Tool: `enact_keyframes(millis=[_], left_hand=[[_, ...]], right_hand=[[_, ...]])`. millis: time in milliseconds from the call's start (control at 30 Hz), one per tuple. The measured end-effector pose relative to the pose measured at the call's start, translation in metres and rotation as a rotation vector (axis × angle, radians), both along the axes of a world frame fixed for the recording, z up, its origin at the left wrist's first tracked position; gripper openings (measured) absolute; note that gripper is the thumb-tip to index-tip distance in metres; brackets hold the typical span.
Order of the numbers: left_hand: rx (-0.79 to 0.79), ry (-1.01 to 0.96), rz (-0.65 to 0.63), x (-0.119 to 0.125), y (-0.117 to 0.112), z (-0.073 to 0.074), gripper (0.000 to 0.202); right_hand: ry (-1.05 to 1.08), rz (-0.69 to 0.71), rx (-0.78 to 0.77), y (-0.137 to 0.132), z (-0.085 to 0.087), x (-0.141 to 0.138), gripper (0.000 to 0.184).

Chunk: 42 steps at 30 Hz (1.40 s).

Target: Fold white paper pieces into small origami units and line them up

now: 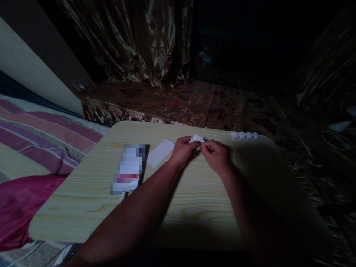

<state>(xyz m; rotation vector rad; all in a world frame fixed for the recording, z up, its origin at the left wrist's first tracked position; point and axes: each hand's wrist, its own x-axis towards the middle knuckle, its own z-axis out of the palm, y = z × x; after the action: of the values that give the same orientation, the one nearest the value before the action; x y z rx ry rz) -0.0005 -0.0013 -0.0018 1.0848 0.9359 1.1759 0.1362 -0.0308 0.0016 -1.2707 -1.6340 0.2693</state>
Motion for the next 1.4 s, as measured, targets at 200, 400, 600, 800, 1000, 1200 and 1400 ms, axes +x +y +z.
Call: enact_keyframes(millis=[200, 400, 600, 800, 1000, 1200, 1400], left_hand=[[0.003, -0.046, -0.008, 0.000, -0.001, 0.001, 0.022], [0.009, -0.060, -0.009, 0.001, -0.003, 0.004, 0.025], [-0.007, -0.064, -0.031, 0.000, -0.001, 0.001, 0.025], [-0.004, -0.093, -0.079, -0.001, 0.001, -0.001, 0.020], [-0.018, -0.110, -0.087, -0.003, 0.003, -0.002, 0.019], [-0.021, -0.123, -0.086, -0.003, 0.004, -0.003, 0.018], [-0.026, -0.110, -0.064, -0.002, 0.003, -0.001, 0.017]], right_hand=[[0.396, 0.073, -0.190, 0.003, 0.000, -0.007, 0.018], [0.596, 0.081, -0.433, 0.007, 0.004, -0.006, 0.025], [0.678, 0.113, -0.489, 0.010, 0.004, -0.006, 0.017], [0.684, 0.146, -0.484, 0.009, 0.005, -0.006, 0.017], [0.662, 0.149, -0.476, 0.010, 0.005, -0.006, 0.019], [0.622, 0.169, -0.471, 0.011, 0.002, -0.006, 0.020], [0.563, 0.173, -0.450, 0.011, 0.001, -0.005, 0.015]])
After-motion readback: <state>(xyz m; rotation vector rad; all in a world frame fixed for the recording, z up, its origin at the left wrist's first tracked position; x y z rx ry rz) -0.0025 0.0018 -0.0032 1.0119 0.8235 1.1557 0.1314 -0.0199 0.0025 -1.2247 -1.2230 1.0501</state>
